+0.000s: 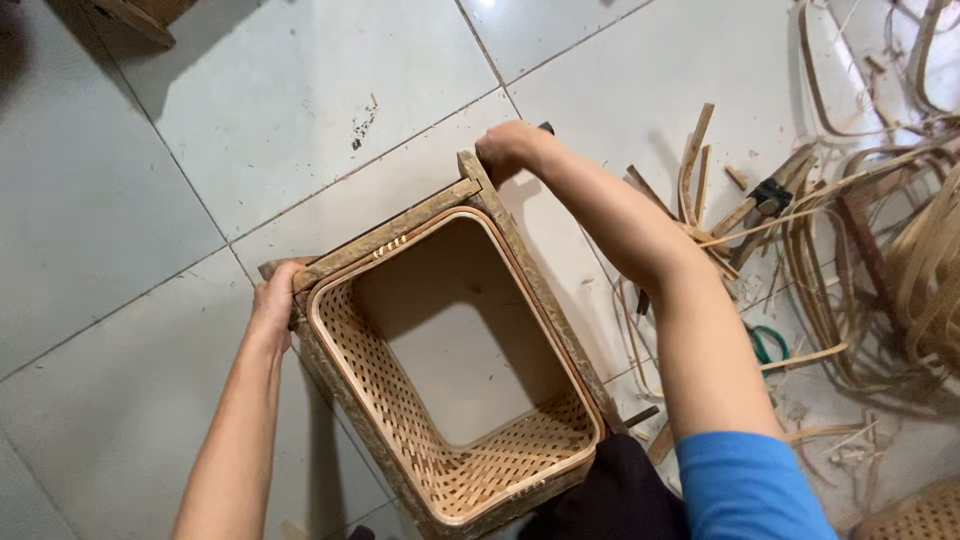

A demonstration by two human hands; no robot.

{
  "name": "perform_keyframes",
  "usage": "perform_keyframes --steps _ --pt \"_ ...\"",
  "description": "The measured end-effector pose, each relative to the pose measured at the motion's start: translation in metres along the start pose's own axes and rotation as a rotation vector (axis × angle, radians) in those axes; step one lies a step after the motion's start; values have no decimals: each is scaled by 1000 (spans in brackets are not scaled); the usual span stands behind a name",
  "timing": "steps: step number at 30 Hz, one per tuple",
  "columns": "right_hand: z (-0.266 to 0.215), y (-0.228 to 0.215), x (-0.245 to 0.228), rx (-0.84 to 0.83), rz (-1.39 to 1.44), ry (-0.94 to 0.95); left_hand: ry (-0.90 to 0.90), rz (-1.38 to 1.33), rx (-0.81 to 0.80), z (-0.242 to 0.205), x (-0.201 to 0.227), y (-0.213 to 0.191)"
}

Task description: The person assembles a rectangular woven basket frame by hand, fitting and adjusting curved wooden strips into a wooden jig. They use a hammer to tap the strips into place and a knife to trim excess material, then remove the completed frame from the jig.

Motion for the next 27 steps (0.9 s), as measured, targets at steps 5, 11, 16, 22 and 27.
perform_keyframes --steps 5,11,16,22,27 --pt "21 6 10 -354 326 129 30 -72 24 -2 4 -1" --pt "6 11 -7 31 25 54 29 -121 5 3 -6 1" --pt "-37 -6 -34 715 -155 -122 104 -158 122 1 2 -3" --pt "-36 -7 -40 620 -165 -200 42 -127 109 2 -9 -2" --pt "-36 -58 -45 342 -151 -207 73 -83 154 9 0 -1"
Point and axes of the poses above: each hand's wrist, its own z-axis towards the middle knuckle, its own y-axis out of the palm, x = y × z, the point moved 5 cm from there along z, towards the middle knuckle, and after that the axes turned 13 degrees about z, right-handed, at the moved point
